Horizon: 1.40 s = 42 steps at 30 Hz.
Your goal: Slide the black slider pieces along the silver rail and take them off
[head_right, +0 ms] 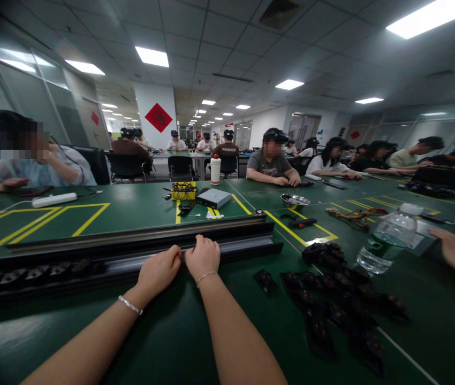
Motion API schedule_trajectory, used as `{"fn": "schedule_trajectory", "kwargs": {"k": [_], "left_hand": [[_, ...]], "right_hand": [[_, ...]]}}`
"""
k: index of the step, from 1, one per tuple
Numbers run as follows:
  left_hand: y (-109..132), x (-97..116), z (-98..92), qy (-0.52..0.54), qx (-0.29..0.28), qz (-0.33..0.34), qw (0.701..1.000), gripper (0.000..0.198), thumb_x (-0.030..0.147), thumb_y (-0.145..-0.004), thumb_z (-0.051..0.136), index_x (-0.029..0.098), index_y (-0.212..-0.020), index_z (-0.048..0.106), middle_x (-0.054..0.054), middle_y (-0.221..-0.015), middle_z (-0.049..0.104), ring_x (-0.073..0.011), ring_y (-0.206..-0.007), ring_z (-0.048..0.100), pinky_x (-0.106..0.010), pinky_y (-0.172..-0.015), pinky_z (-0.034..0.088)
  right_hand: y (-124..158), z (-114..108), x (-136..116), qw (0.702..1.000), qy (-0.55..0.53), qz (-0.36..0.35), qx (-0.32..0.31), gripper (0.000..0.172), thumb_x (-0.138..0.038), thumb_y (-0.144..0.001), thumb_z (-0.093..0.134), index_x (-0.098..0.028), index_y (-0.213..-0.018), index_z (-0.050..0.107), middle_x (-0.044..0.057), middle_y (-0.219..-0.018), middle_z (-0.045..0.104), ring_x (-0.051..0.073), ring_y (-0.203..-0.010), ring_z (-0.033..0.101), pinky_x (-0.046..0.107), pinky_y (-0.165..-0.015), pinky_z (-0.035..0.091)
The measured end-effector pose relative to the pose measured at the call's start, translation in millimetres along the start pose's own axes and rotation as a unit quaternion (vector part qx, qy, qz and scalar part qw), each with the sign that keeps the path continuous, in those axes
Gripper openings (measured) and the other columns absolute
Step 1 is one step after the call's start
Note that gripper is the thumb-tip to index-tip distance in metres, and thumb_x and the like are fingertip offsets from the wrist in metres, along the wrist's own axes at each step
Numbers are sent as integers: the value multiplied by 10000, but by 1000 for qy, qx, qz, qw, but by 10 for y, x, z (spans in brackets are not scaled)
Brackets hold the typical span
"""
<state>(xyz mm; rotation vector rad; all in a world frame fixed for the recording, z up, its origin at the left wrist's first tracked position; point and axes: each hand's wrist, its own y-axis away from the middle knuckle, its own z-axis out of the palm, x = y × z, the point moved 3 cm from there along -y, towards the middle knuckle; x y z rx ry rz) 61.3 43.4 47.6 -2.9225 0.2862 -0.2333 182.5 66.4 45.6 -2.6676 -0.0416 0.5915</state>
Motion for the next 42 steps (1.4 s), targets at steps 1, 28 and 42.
{"fn": "schedule_trajectory", "kwargs": {"k": [1, 28, 42], "left_hand": [[3, 2, -5, 0, -2, -1, 1000, 226, 295, -901, 286, 248, -947, 502, -24, -860, 684, -167, -796, 634, -279, -643, 379], [17, -1, -32, 13, -1, 13, 1000, 198, 301, -885, 311, 249, -889, 502, -7, -844, 674, -164, -786, 624, -271, -635, 362], [6, -30, 3, 7, 0, -12, 1000, 128, 281, -859, 325, 235, -889, 441, -20, -809, 666, -187, -739, 625, -290, -620, 364]], "right_hand": [[-2, 2, 6, 1000, 0, 1, 0, 348, -235, -762, 489, -175, -1092, 580, 73, -1013, 658, 191, -983, 560, 305, -892, 314], [11, 26, 50, 999, -9, 28, 37, 380, -252, -728, 509, -176, -1093, 582, 100, -1045, 650, 250, -1102, 485, 392, -994, 227], [11, 6, 42, 999, -14, 29, 38, 368, -224, -726, 502, -170, -1079, 592, 93, -1065, 645, 237, -1086, 491, 362, -978, 253]]}}
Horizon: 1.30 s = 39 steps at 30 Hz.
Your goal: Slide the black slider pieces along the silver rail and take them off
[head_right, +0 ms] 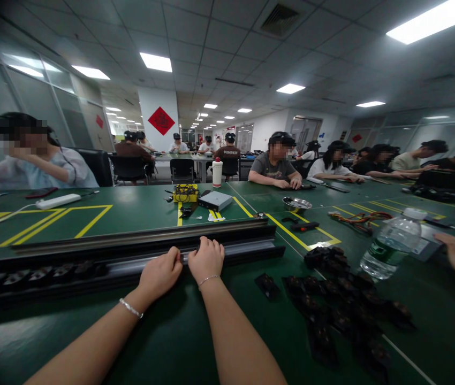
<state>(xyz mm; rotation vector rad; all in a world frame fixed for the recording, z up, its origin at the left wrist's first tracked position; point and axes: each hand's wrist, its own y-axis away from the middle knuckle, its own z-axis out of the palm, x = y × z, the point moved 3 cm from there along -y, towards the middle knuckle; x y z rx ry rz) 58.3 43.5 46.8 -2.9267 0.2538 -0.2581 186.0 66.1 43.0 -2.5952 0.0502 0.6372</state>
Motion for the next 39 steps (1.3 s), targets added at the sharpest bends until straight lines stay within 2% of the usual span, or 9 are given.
{"fn": "schedule_trajectory", "kwargs": {"k": [6, 17, 25, 39], "left_hand": [[-4, 0, 10, -6, -17, -7, 1000, 177, 300, -873, 282, 234, -891, 446, -23, -811, 663, -186, -762, 626, -290, -641, 371], [6, 1, 6, -15, -23, 23, 999, 147, 270, -840, 313, 231, -865, 453, -20, -822, 655, -178, -753, 603, -296, -634, 358], [20, 35, -46, -20, -44, 9, 999, 135, 260, -833, 345, 223, -869, 470, -23, -853, 655, -173, -795, 604, -299, -673, 381], [7, 7, 12, -26, -32, 37, 998, 142, 269, -824, 348, 231, -867, 479, -30, -850, 662, -184, -786, 607, -302, -660, 380]], "right_hand": [[0, 0, 2, 1000, -1, -5, 8, 368, -202, -727, 489, -167, -1079, 591, 85, -1040, 649, 226, -1053, 507, 352, -949, 282], [-23, 20, 38, 1000, -8, -7, 13, 382, -166, -722, 474, -170, -1089, 576, 79, -1041, 642, 205, -1029, 528, 318, -919, 319], [-31, 26, 66, 1000, -17, -5, 19, 406, -149, -728, 458, -167, -1119, 566, 70, -1098, 628, 200, -1049, 530, 306, -919, 330], [-62, 27, 129, 1000, -17, -1, 16, 431, -124, -729, 439, -162, -1140, 561, 79, -1137, 619, 196, -1051, 541, 302, -904, 341]]}}
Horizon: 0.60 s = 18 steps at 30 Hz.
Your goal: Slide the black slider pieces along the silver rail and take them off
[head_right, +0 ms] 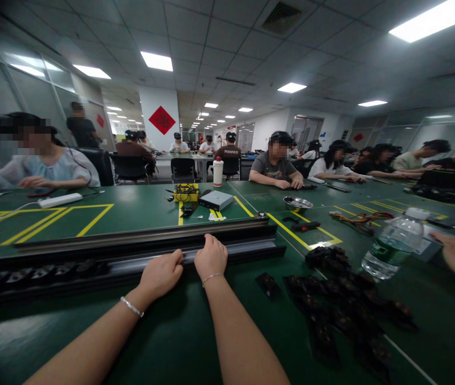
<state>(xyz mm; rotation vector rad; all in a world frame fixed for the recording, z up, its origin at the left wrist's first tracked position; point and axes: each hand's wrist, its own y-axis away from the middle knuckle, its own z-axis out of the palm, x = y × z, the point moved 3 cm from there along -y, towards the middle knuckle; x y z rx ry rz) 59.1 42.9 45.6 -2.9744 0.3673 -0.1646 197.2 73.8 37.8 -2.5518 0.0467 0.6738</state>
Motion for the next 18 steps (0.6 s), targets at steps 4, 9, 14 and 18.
{"fn": "schedule_trajectory", "kwargs": {"k": [4, 9, 14, 18], "left_hand": [[11, 7, -18, 1, -2, -2, 1000, 146, 269, -829, 345, 233, -867, 482, -31, -856, 662, -183, -792, 608, -299, -670, 383], [29, 27, -59, 7, -11, -12, 1000, 141, 263, -825, 357, 231, -871, 487, -32, -863, 660, -181, -806, 608, -299, -691, 390], [34, 32, -64, 5, -11, -1, 1000, 167, 259, -829, 341, 232, -887, 495, -38, -867, 659, -190, -814, 605, -304, -694, 388], [37, 25, -64, 8, -14, -2, 1000, 157, 256, -819, 350, 233, -876, 494, -38, -862, 658, -189, -797, 602, -307, -685, 383]], "right_hand": [[-9, -54, 73, 1000, 13, 16, 19, 405, -182, -715, 483, -158, -1109, 572, 90, -1055, 643, 212, -1046, 533, 323, -934, 316], [21, -74, 121, 999, 29, 25, 33, 410, -243, -724, 501, -158, -1120, 564, 101, -1051, 640, 215, -1068, 518, 365, -998, 242], [44, -90, 139, 999, 26, 28, 30, 434, -268, -742, 496, -159, -1159, 545, 95, -1079, 631, 210, -1098, 502, 347, -974, 271], [41, -94, 166, 999, 25, 25, 27, 432, -296, -737, 516, -160, -1145, 559, 99, -1096, 623, 219, -1107, 492, 341, -954, 294]]}}
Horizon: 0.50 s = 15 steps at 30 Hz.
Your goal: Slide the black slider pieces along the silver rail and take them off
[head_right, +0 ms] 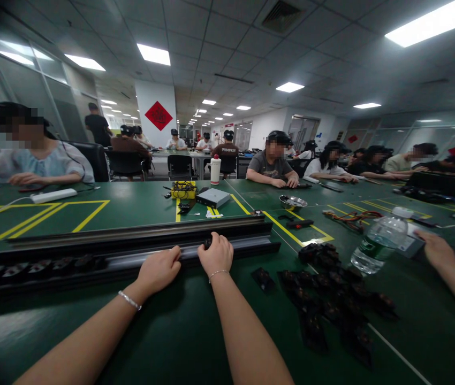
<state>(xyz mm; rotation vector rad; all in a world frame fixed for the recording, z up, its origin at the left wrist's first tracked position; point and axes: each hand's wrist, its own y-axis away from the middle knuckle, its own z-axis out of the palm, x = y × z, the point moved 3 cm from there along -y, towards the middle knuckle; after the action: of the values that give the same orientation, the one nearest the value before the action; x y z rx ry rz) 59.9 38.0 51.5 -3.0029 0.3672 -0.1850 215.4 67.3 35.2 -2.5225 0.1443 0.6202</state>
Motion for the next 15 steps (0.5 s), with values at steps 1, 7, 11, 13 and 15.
{"fn": "schedule_trajectory", "kwargs": {"k": [1, 7, 11, 13, 15], "left_hand": [[1, -1, 0, 2, -2, 1, 1000, 158, 258, -816, 350, 234, -875, 495, -38, -863, 657, -189, -798, 599, -307, -689, 381], [-1, -9, 19, -7, 12, 23, 1000, 156, 253, -808, 338, 235, -861, 483, -40, -837, 650, -192, -766, 591, -307, -652, 363], [-6, -16, 35, -5, 10, 22, 1000, 153, 254, -811, 339, 236, -863, 482, -35, -842, 651, -187, -771, 593, -302, -652, 364], [-8, -15, 34, -3, 8, 17, 1000, 154, 253, -815, 342, 237, -873, 484, -34, -850, 653, -185, -781, 594, -301, -663, 367], [-9, -11, 27, -3, 9, 13, 1000, 150, 254, -818, 345, 237, -875, 482, -33, -850, 655, -186, -784, 597, -302, -666, 370]], "right_hand": [[-1, -2, 7, 1000, 3, 3, 9, 434, -299, -734, 522, -156, -1142, 562, 105, -1106, 618, 225, -1121, 482, 347, -962, 286], [-12, -13, 19, 1000, 10, 0, 3, 441, -329, -730, 530, -161, -1136, 563, 96, -1071, 637, 243, -1115, 481, 379, -987, 251], [-20, -42, 17, 1000, 12, 2, -4, 427, -326, -733, 526, -167, -1128, 562, 99, -1067, 638, 238, -1110, 483, 386, -996, 227], [-24, -51, 14, 1000, 13, 4, -4, 430, -319, -731, 529, -169, -1133, 559, 98, -1061, 639, 236, -1105, 485, 382, -991, 229], [-28, -53, 11, 1000, 12, 2, -8, 446, -317, -731, 531, -171, -1152, 546, 95, -1058, 639, 232, -1100, 488, 370, -974, 246]]}}
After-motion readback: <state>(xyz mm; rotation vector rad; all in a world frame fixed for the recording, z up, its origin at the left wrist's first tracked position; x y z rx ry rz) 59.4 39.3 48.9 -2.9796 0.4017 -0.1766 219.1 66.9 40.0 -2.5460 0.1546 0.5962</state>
